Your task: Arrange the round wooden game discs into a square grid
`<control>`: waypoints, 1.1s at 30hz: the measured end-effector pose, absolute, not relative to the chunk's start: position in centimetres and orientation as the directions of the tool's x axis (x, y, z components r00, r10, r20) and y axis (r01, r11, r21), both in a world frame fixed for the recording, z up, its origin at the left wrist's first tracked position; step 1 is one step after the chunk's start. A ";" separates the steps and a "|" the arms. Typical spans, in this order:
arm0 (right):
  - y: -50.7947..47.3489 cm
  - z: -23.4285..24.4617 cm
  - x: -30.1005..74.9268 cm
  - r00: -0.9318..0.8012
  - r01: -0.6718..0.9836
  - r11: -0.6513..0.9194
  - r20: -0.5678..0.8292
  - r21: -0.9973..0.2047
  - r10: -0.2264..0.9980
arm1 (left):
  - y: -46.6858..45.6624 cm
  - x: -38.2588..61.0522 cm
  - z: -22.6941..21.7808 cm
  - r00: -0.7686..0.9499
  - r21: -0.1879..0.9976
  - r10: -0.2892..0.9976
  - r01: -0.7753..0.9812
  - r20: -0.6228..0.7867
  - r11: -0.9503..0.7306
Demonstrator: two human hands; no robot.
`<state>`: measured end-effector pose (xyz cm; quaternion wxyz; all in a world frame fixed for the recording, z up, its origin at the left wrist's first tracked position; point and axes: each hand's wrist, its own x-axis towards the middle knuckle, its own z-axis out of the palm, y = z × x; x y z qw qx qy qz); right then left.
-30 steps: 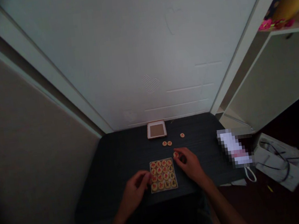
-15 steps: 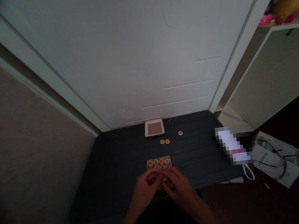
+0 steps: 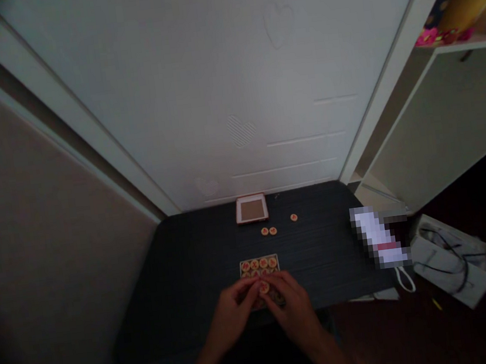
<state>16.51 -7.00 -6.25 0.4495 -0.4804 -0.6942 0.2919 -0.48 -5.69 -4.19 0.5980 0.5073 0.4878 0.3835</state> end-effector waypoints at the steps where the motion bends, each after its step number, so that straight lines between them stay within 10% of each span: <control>1: -7.0 -6.2 16.5 -0.127 0.401 0.352 0.329 -0.846 0.936 | -5.7 -0.5 -4.2 0.229 0.981 0.954 0.022 -0.191 0.191; 11: -6.7 -5.0 16.4 -0.032 0.290 0.079 0.073 -0.954 0.997 | -6.4 -0.4 -3.7 0.214 0.986 0.964 -0.020 -0.156 0.164; 22: -7.6 -6.6 15.6 -0.084 0.374 0.393 0.391 -0.840 0.916 | -6.3 0.3 -3.9 0.109 0.994 0.988 -0.002 -0.112 0.113; 33: -7.5 -5.6 15.7 -0.129 0.347 0.346 0.321 -0.872 0.938 | -6.2 -0.3 -4.3 0.106 0.978 0.977 -0.079 -0.183 0.192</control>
